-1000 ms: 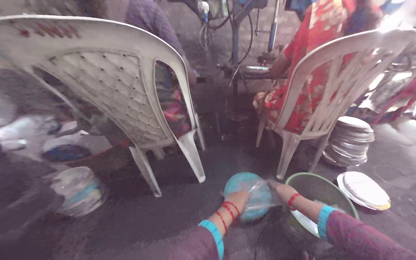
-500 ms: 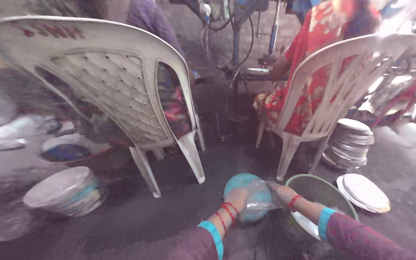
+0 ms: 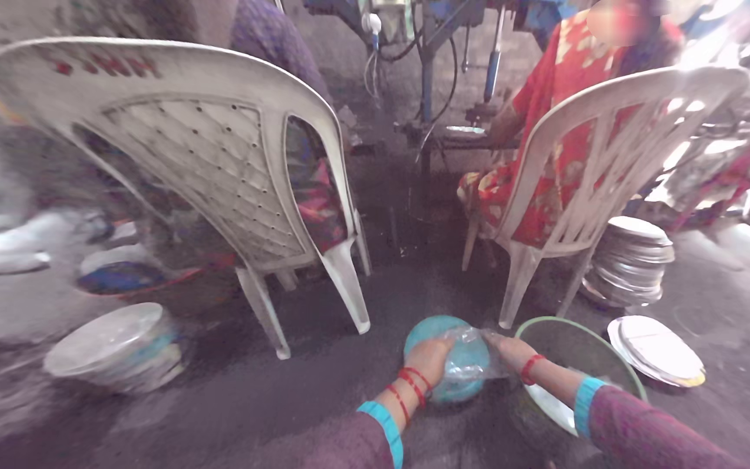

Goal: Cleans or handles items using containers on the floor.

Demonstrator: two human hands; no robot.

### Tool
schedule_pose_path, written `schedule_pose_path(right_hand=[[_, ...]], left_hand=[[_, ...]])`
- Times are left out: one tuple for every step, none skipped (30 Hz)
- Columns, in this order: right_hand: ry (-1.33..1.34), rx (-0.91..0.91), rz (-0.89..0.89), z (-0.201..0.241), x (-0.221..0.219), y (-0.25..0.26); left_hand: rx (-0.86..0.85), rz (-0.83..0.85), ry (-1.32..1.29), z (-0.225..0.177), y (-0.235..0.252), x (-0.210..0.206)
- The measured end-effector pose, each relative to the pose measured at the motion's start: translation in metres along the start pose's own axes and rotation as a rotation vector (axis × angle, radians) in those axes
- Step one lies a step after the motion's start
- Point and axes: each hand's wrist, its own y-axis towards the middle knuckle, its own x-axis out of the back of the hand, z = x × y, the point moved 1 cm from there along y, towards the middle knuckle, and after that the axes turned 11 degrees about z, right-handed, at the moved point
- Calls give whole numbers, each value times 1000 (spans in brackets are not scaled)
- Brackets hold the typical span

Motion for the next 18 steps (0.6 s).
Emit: schedule_pose_path(right_hand=[[1, 1, 2, 0, 0, 0], [1, 3, 3, -1, -1, 1], [1, 4, 2, -1, -1, 1], [-1, 6, 1, -1, -1, 1], [-3, 8, 2, -2, -2, 1], [-8, 10, 2, -3, -2, 2], [-13, 10, 5, -3, -3, 3], [-17, 11, 8, -4, -3, 4], [-21, 10, 13, -4, -3, 4], [-24, 10, 16, -3, -3, 3], [-25, 8, 18, -3, -2, 2], [-24, 6, 18, -2, -2, 2], [-24, 4, 19, -2, -2, 2], [-24, 4, 20, -2, -2, 2], [-25, 5, 23, -3, -2, 2], [-26, 6, 25, -3, -1, 2], [-25, 5, 27, -2, -1, 2], [-23, 4, 28, -2, -1, 2]], left_hand=[[-3, 1, 4, 0, 0, 0], [-4, 2, 7, 0, 0, 0], [-3, 4, 8, 0, 0, 0], [-2, 5, 6, 0, 0, 0], [-1, 3, 4, -1, 0, -1], [1, 0, 2, -1, -1, 0], [2, 2, 2, -1, -1, -1], [3, 5, 3, -1, 0, -1], [2, 11, 6, -1, 0, -1], [3, 14, 7, 0, 0, 0], [4, 16, 8, 0, 1, 0], [7, 18, 7, 0, 1, -1], [8, 19, 8, 0, 2, -1], [8, 18, 9, 1, 2, -1], [7, 17, 9, 1, 2, -1], [7, 19, 12, 1, 2, -1], [8, 19, 13, 1, 2, -1], [10, 19, 14, 1, 2, -1]])
